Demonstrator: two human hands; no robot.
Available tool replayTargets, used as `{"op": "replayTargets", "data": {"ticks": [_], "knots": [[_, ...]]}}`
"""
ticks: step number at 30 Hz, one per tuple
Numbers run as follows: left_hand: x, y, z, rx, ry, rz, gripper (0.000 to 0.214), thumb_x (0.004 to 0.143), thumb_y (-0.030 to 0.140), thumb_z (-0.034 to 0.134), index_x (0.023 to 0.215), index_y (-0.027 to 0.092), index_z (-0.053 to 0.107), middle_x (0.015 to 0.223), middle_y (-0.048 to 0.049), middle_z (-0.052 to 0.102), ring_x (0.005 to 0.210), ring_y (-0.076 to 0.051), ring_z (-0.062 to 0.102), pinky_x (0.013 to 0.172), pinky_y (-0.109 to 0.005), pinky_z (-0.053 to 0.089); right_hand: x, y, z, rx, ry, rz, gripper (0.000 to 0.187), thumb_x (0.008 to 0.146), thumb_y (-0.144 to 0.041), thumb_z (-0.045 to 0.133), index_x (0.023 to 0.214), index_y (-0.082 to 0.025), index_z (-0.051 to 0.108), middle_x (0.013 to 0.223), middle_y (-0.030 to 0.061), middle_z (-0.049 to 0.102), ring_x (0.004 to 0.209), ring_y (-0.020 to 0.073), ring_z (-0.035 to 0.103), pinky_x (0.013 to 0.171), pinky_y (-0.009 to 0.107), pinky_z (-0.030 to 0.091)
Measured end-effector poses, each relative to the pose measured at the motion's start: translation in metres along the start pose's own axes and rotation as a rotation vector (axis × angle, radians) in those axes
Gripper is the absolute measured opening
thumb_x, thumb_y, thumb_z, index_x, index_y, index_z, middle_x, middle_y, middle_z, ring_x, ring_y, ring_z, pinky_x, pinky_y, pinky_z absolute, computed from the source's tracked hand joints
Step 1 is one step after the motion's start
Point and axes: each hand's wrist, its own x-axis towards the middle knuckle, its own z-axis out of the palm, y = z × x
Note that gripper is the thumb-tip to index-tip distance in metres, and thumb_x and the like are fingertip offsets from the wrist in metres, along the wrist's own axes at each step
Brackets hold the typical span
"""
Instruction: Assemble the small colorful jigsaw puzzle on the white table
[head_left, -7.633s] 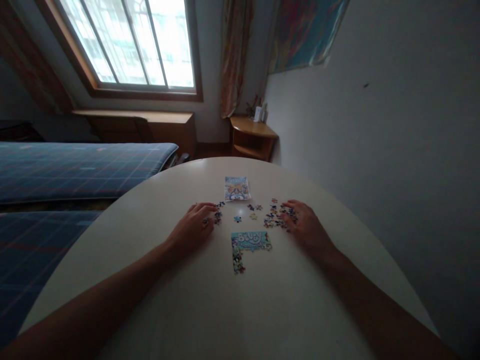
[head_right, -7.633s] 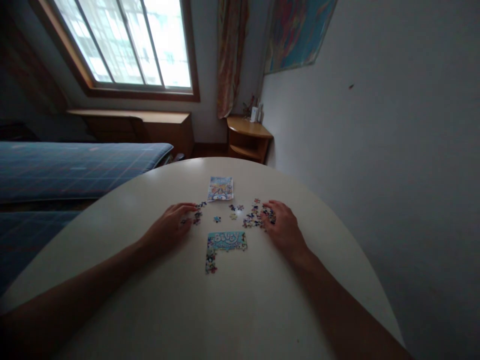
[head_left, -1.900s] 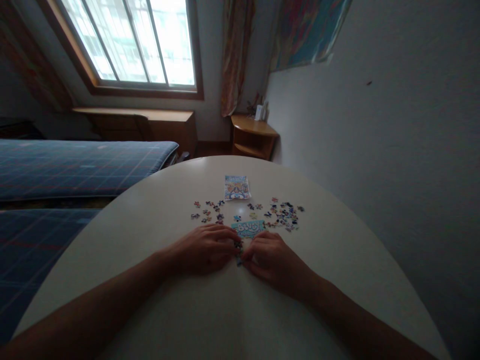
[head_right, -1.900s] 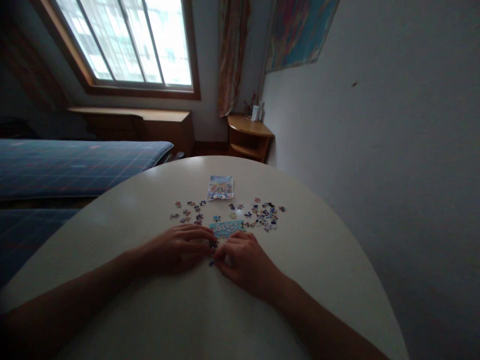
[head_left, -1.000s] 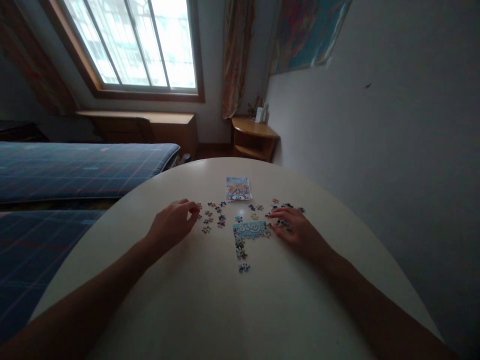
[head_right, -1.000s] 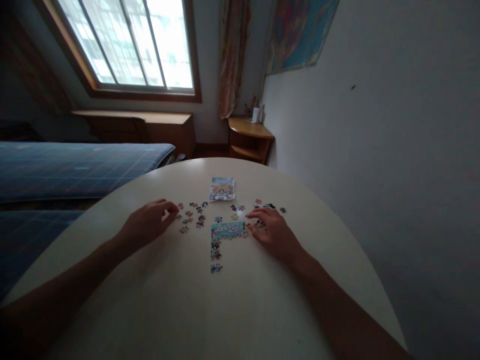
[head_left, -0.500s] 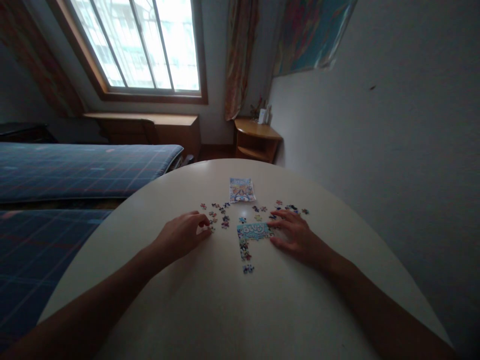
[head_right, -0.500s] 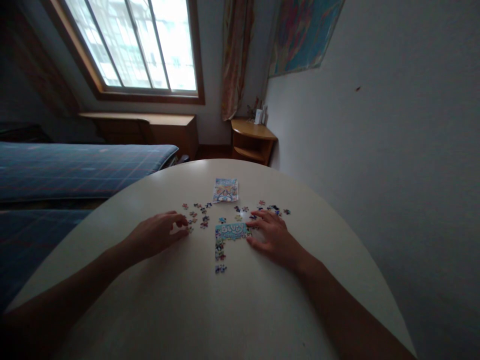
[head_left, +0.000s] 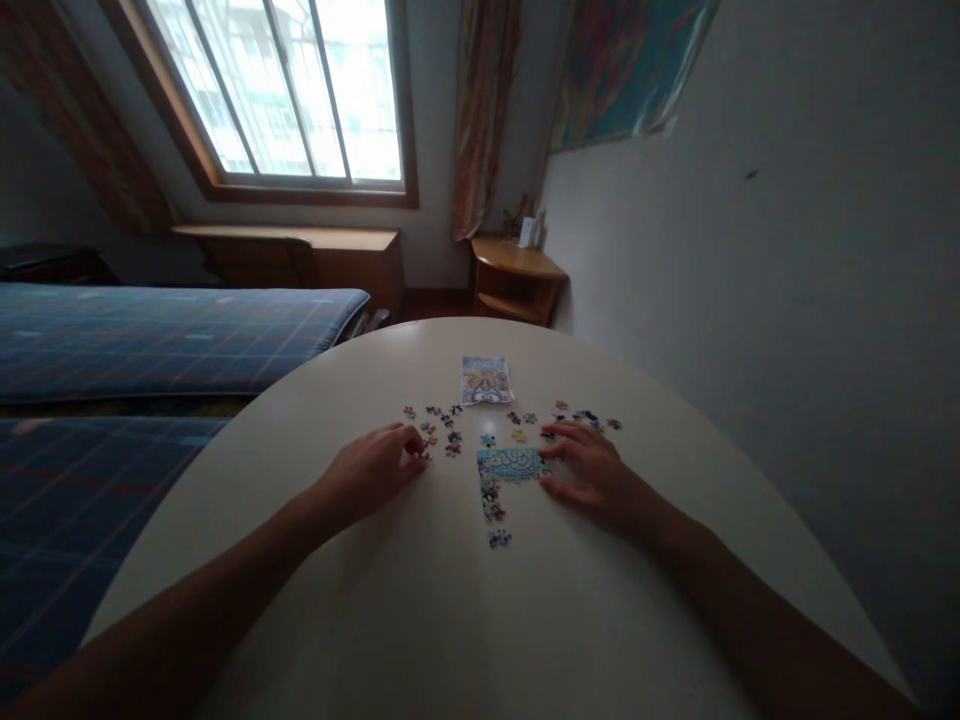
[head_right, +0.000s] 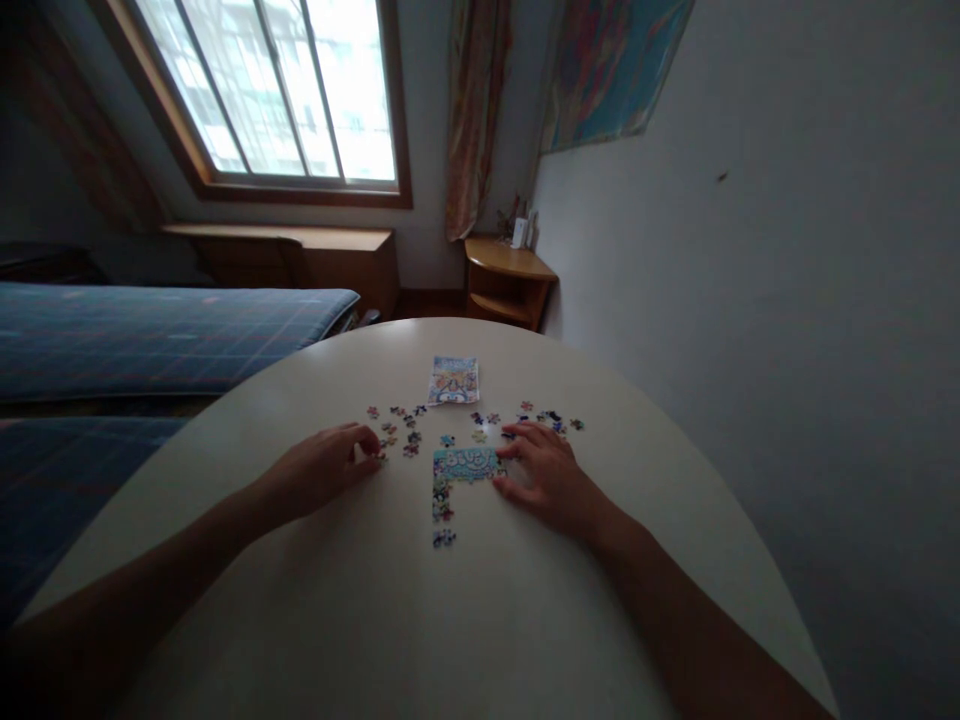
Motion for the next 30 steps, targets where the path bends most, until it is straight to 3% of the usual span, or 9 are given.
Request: {"op": "replayTargets", "data": {"ticks": [7, 16, 24, 30], "knots": [[0.001, 0.002, -0.001, -0.024, -0.013, -0.016, 0.011, 0.084, 0.029, 0.06, 0.092, 0.022, 0.064, 0.083, -0.0033, 0.071, 0.077, -0.021, 0.067, 0.065, -0.028, 0.047, 0.001, -0.003, -0.001, 0.011, 0.004, -0.012, 0.027, 0.086, -0.042, 0.065, 0.105, -0.023, 0.067, 0.135, 0.0124, 0.06, 0.134, 0.0317, 0.046, 0.111, 0.058, 0.033], [0.001, 0.005, -0.002, -0.056, -0.041, -0.025, 0.014, 0.085, 0.028, 0.058, 0.092, 0.025, 0.069, 0.095, -0.0035, 0.073, 0.081, -0.021, 0.067, 0.068, -0.03, 0.046, 0.0, -0.002, 0.0, 0.003, -0.003, -0.014, 0.027, 0.087, -0.041, 0.065, 0.105, -0.021, 0.066, 0.134, 0.0131, 0.06, 0.133, 0.0307, 0.047, 0.111, 0.056, 0.033], [-0.003, 0.013, 0.004, 0.023, 0.098, 0.027, 0.019, 0.091, 0.031, 0.055, 0.103, 0.022, 0.067, 0.115, -0.0067, 0.068, 0.094, -0.024, 0.067, 0.081, -0.037, 0.052, 0.0, -0.005, -0.001, -0.003, -0.01, 0.004, 0.029, 0.089, -0.041, 0.062, 0.111, -0.023, 0.065, 0.135, 0.0115, 0.059, 0.134, 0.0301, 0.046, 0.112, 0.055, 0.033], [-0.005, 0.005, -0.004, 0.06, -0.018, -0.039, 0.024, 0.089, 0.032, 0.057, 0.109, 0.022, 0.066, 0.111, -0.0071, 0.068, 0.096, -0.025, 0.066, 0.079, -0.036, 0.051, 0.0, -0.001, 0.002, -0.028, -0.014, -0.01, 0.032, 0.09, -0.042, 0.061, 0.116, -0.024, 0.063, 0.136, 0.0111, 0.058, 0.133, 0.0297, 0.047, 0.111, 0.055, 0.034]]}}
